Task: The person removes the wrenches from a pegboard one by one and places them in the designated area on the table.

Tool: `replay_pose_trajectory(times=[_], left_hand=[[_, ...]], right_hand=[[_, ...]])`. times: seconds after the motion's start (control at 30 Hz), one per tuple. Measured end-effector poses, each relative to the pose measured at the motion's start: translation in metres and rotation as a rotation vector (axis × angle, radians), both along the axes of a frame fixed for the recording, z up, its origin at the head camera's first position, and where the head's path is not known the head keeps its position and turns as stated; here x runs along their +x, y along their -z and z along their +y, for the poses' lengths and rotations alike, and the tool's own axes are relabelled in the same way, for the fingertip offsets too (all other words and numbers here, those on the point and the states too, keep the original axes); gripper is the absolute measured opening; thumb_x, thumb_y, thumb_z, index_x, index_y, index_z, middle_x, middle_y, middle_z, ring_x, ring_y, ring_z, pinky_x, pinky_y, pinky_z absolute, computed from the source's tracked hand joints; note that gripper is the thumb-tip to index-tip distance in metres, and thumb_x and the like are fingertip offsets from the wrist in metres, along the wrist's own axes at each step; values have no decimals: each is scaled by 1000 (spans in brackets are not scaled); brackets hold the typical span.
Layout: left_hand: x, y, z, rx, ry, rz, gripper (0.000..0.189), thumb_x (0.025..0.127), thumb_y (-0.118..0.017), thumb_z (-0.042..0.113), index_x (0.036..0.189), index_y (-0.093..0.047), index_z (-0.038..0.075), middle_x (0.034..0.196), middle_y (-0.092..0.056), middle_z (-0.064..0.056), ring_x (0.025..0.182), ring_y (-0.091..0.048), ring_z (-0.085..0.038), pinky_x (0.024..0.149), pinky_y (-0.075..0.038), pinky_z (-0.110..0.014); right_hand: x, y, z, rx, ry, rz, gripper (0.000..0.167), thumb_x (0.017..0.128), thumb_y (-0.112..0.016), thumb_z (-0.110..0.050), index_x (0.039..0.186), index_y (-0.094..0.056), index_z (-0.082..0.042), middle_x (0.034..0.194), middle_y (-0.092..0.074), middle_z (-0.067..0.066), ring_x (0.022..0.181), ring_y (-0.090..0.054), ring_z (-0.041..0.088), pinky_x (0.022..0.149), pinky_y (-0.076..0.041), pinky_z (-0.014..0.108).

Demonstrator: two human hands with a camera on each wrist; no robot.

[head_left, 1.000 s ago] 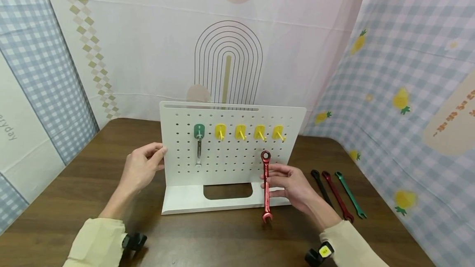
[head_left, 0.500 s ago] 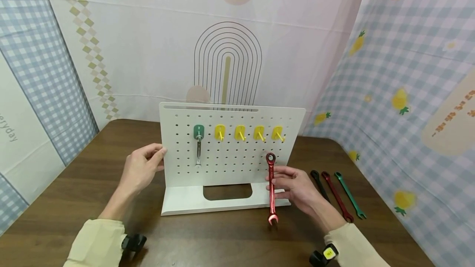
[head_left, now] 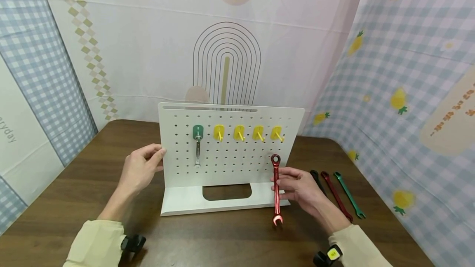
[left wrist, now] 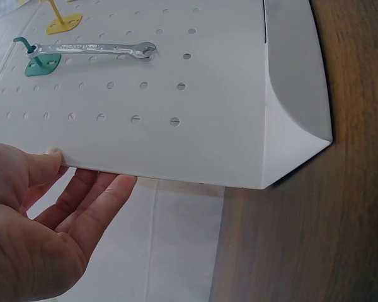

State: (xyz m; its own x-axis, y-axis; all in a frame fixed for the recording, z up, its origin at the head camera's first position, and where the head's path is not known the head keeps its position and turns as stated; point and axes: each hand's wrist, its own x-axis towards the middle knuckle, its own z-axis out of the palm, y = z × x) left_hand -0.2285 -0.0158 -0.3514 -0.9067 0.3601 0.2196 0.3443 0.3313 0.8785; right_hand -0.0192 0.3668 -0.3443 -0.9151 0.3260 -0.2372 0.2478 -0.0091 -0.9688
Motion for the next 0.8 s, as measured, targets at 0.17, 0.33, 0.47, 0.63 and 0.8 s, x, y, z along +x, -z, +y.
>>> replay_pose_trajectory(times=[0.17,0.33,0.47,0.63,0.8], left_hand=[[0,0,0,4,2,-2,33,111,-57,25,126,-70,-1,111,-73,-22,96,-73,-28,79,-68,-28],[-1,1,0,5,5,-4,33,111,-57,25,127,-70,-1,113,-73,-22,95,-73,-26,80,-68,-28],[-1,2,-1,6,8,-5,33,111,-57,25,127,-70,-1,113,-73,-22,95,-73,-25,80,-68,-28],[-1,1,-1,3,7,-1,33,111,-57,26,126,-71,0,111,-73,-21,94,-72,-24,80,-68,-28],[-2,1,-1,2,8,2,32,111,-58,26,125,-71,0,110,-72,-20,93,-71,-24,80,-69,-28]], right_hand=[[4,1,6,5,18,-7,52,98,-68,-3,147,-52,7,116,-78,8,95,-76,19,80,-70,38],[5,3,11,3,19,-10,51,98,-70,-4,146,-54,6,118,-78,10,95,-76,18,80,-70,37],[7,3,15,-2,16,-6,50,98,-71,-5,144,-56,6,115,-79,8,95,-78,20,80,-70,37],[10,4,21,-12,9,7,48,99,-71,-5,143,-57,5,115,-80,7,96,-78,19,79,-70,36],[13,4,27,-6,8,0,47,99,-71,-5,143,-58,3,115,-80,7,98,-78,18,81,-70,38]])
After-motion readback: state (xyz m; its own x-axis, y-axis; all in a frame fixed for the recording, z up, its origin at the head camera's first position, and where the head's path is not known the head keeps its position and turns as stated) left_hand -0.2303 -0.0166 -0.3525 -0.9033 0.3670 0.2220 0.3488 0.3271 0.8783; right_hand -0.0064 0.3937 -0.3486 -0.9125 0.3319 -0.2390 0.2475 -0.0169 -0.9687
